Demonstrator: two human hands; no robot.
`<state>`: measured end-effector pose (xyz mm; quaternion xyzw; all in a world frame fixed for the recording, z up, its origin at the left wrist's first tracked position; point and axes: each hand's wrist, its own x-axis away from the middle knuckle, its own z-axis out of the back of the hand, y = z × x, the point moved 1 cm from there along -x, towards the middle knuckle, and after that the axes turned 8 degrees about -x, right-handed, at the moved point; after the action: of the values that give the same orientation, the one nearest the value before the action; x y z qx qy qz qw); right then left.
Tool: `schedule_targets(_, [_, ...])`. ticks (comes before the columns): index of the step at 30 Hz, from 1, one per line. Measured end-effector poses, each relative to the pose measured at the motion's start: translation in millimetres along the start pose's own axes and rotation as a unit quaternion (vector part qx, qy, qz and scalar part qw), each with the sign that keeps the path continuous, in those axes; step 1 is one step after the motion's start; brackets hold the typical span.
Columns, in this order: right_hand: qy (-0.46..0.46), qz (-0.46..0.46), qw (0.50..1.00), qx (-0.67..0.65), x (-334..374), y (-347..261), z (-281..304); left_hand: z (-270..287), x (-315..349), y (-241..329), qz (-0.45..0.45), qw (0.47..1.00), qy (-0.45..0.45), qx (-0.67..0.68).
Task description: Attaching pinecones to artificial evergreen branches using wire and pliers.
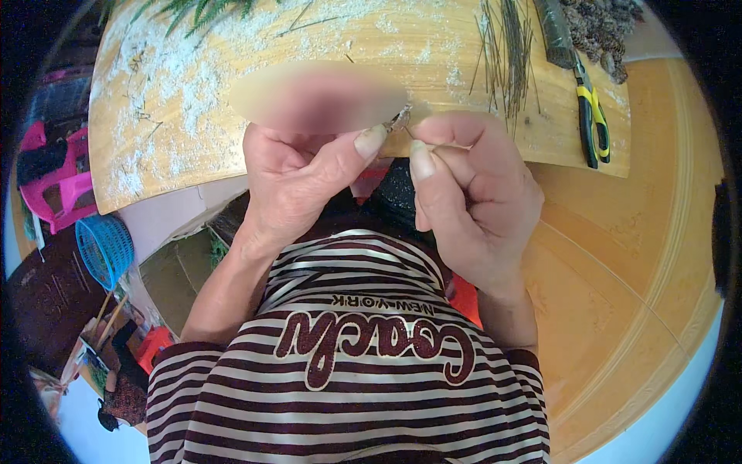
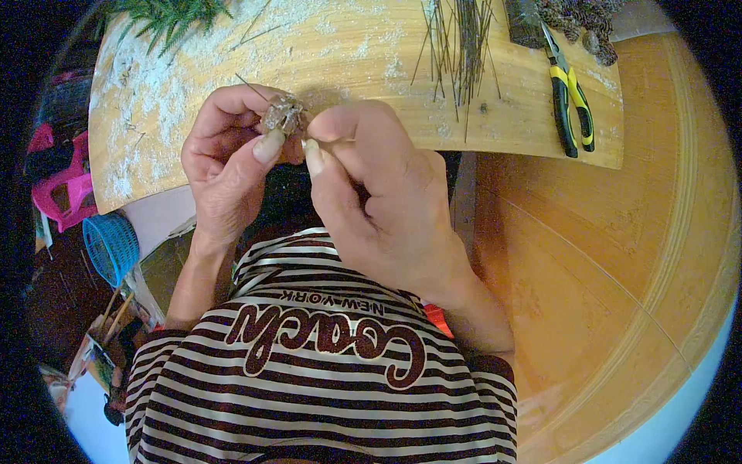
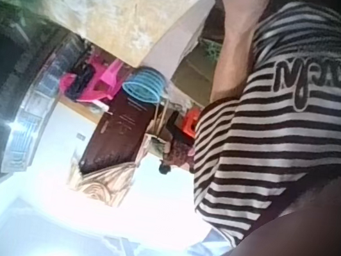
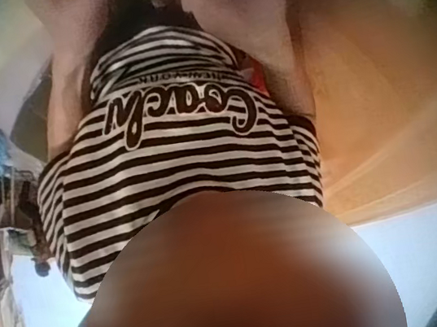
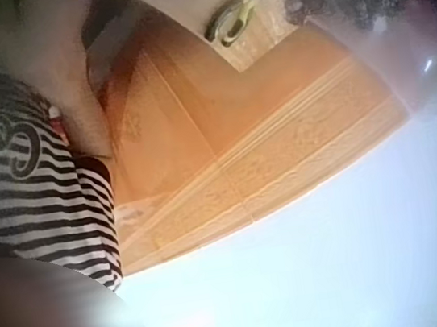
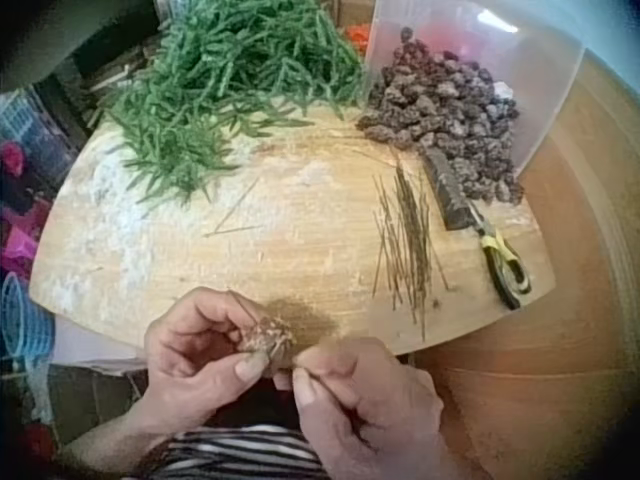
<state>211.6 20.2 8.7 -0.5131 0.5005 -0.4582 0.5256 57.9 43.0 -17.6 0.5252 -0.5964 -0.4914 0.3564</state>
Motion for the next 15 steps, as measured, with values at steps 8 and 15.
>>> schedule_targets(8, [-0.053,0.018,0.998,0.025,-4,0,5,-2,0,0,0.057,0.997,-0.001,0.054])
schedule_targets(15, [-0.053,0.005,0.998,0.045,-4,2,6,-8,-2,-2,0.051,0.996,0.048,0.054])
